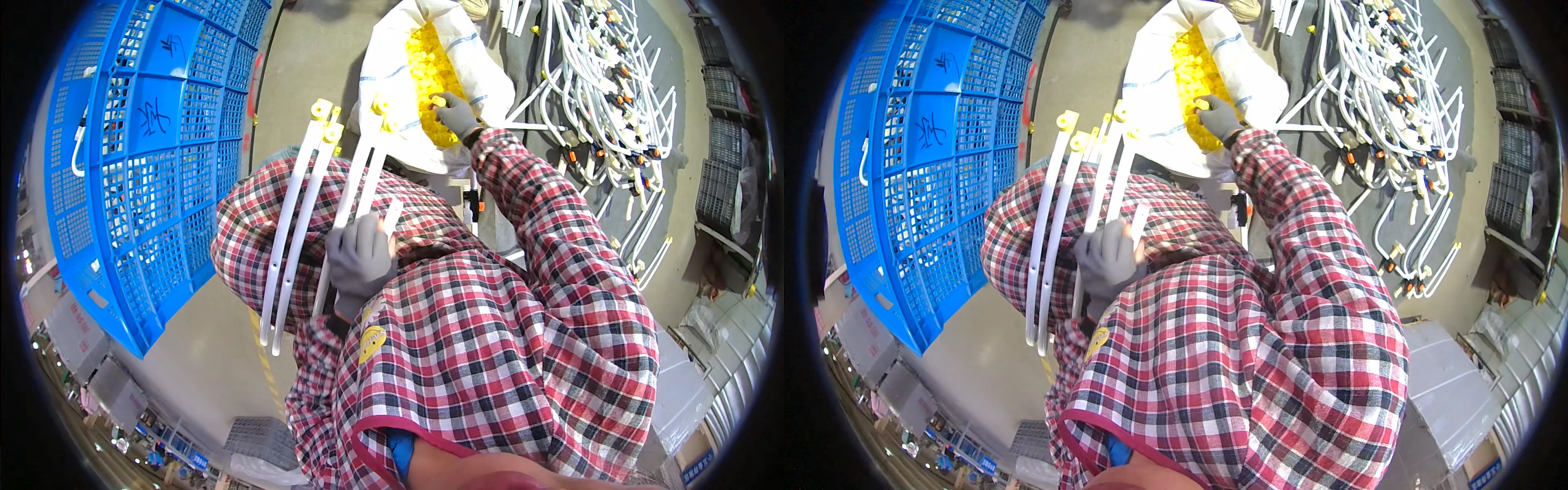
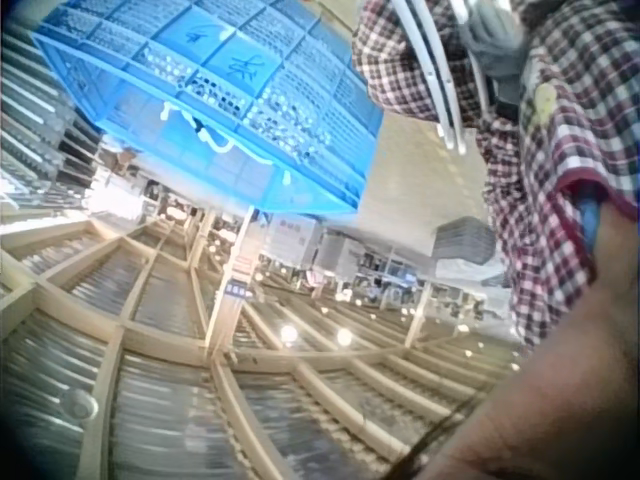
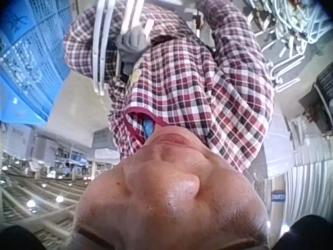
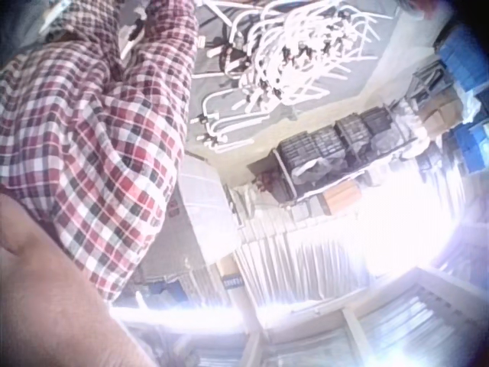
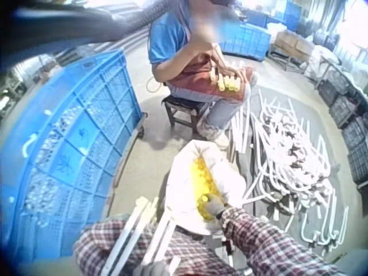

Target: The person sits on the floor and repeatedly picks white plastic frames and yellow caps from a bag, then presses the caps onto the frame ends. Completed frames are placed into a blue crate. Another worker is visible nearby performing similar assembly.

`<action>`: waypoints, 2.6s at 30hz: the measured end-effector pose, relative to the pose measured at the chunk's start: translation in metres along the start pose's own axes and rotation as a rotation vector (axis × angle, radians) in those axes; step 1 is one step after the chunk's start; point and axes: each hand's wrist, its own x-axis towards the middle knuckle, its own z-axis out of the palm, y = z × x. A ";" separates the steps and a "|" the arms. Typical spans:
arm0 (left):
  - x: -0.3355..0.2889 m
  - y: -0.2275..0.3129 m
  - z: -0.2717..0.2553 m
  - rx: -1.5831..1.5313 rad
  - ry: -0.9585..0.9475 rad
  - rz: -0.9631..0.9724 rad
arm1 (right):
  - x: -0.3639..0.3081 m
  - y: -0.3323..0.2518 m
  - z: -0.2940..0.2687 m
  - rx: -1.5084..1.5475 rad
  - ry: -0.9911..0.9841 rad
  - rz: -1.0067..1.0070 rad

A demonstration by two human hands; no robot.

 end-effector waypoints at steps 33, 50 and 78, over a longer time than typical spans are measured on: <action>0.027 -0.022 0.077 -0.038 0.181 -0.046 | -0.071 -0.179 0.008 -0.361 -0.992 0.033; 0.035 -0.002 0.085 0.101 0.153 0.026 | -0.030 -0.080 0.060 -0.487 -0.825 -0.961; 0.037 0.005 0.047 0.075 -0.019 -0.097 | 0.016 -0.023 -0.014 -1.410 -0.129 0.272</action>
